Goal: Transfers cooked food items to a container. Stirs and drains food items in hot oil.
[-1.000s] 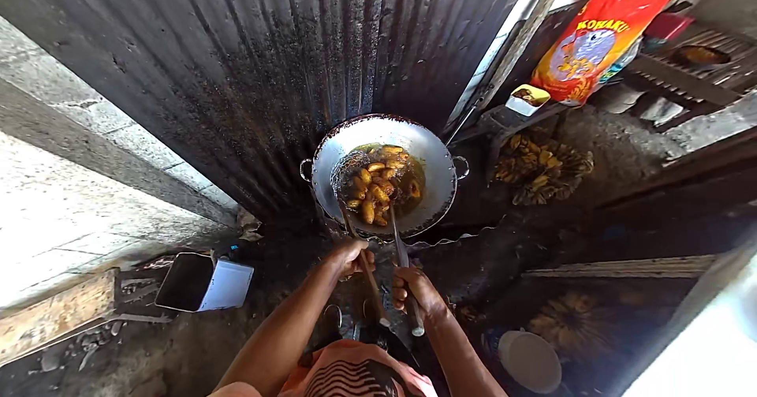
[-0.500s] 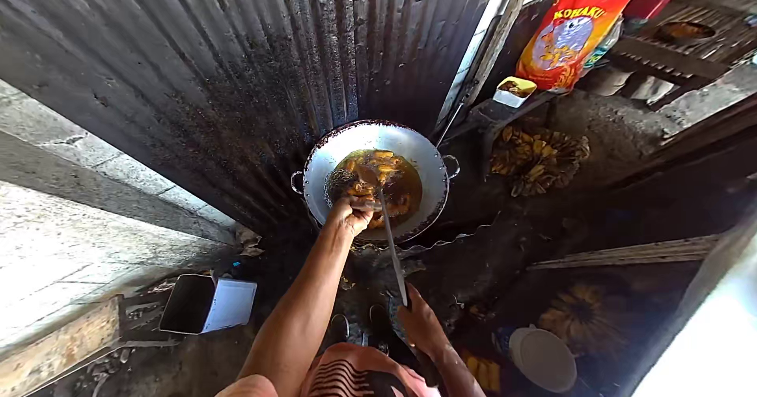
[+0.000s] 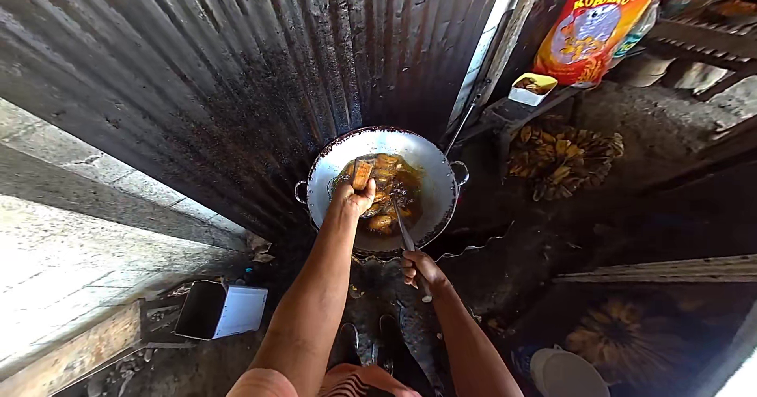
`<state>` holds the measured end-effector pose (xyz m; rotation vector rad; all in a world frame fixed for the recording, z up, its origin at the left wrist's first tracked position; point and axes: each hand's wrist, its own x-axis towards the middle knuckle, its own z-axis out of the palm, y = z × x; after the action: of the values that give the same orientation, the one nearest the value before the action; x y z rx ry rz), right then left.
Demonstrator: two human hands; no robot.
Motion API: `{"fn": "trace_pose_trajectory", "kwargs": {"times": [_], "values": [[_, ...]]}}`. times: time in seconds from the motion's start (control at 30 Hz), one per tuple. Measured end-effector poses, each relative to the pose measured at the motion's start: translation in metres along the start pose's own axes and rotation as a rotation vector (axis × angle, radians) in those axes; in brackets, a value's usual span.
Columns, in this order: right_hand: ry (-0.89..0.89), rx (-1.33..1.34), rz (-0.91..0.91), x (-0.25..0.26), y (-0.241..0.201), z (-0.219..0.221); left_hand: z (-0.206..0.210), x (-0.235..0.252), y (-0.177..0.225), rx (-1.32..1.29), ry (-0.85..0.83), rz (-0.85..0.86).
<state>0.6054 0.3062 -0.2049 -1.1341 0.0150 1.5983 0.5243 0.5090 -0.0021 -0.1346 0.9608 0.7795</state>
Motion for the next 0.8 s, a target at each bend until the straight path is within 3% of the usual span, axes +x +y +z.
{"fn": "trace_pose_trajectory", "kwargs": {"times": [0.17, 0.37, 0.5, 0.67, 0.8], "values": [[-0.032, -0.101, -0.034, -0.008, -0.018, 0.007, -0.021, 0.005, 0.001, 0.135, -0.02, 0.052], [0.148, -0.678, 0.012, -0.064, 0.012, 0.039, -0.049, 0.004, -0.01, 0.098, 0.006, -0.031], [0.234, -0.972, 0.115, -0.106, 0.043, 0.057, -0.049, -0.008, -0.022, 0.036, 0.027, 0.005], [0.294, -1.106, 0.061, -0.152, 0.063, 0.049, -0.033, -0.03, -0.022, 0.004, -0.001, 0.038], [0.506, -1.121, 0.12, -0.14, 0.067, 0.044, -0.022, -0.034, -0.015, -0.037, 0.023, 0.063]]}}
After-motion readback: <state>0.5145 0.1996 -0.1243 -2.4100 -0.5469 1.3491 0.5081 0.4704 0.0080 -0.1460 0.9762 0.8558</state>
